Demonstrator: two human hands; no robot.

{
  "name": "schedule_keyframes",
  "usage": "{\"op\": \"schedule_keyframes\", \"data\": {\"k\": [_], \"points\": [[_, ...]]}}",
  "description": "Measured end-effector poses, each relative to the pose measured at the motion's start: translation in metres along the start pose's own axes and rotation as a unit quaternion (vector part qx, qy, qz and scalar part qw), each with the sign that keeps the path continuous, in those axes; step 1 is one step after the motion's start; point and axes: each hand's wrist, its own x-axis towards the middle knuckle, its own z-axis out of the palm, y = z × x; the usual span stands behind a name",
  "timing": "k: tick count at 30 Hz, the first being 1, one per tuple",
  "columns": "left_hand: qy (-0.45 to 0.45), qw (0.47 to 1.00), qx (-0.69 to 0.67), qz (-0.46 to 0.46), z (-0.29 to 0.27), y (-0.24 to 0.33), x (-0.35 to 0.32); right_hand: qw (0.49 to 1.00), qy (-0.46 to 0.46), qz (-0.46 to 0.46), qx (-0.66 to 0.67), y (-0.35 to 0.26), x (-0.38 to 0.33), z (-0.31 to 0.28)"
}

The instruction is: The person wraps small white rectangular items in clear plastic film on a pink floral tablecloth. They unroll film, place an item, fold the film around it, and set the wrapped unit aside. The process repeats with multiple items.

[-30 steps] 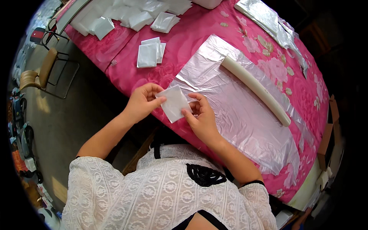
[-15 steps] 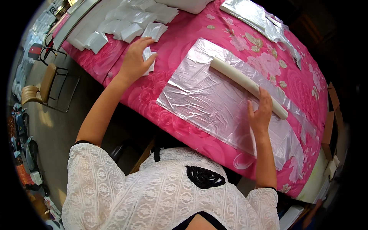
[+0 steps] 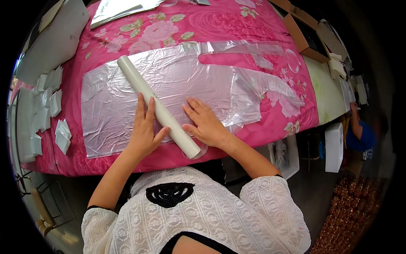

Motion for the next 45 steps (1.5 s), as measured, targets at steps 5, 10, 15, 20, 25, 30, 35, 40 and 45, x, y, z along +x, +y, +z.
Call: {"op": "schedule_keyframes", "data": {"k": [5,10,15,20,25,30,35,40,45], "points": [[-0.065,0.994,0.074,0.050,0.016,0.030,0.024,0.978,0.067,0.114,-0.159,0.100,-0.039,-0.052],[-0.121,0.988,0.069,0.065,0.032,0.054,0.032,0.930,0.144,0.220,-0.258,0.209,-0.089,-0.117],[-0.123,0.987,0.070,0.076,0.040,0.064,0.034,0.908,0.279,0.223,-0.218,0.219,-0.103,-0.123],[-0.137,0.985,0.070,0.081,0.041,0.071,0.039,0.887,0.318,0.185,-0.281,0.184,-0.089,-0.138],[-0.069,0.991,-0.001,0.112,0.046,0.070,0.041,0.920,0.221,0.321,0.044,0.084,-0.051,-0.137],[-0.087,0.834,-0.514,-0.183,0.036,0.074,0.032,0.837,-0.012,0.147,0.527,0.001,-0.032,-0.097],[-0.080,0.663,-0.671,-0.321,0.011,0.039,0.013,0.912,-0.110,0.031,0.394,-0.039,-0.019,-0.054],[-0.138,0.800,-0.483,-0.328,-0.014,0.016,-0.011,0.968,-0.094,-0.021,0.230,-0.054,-0.009,-0.035],[-0.208,0.821,-0.346,-0.403,-0.048,0.022,0.005,0.984,-0.084,-0.036,0.154,-0.055,-0.011,-0.022]]}}
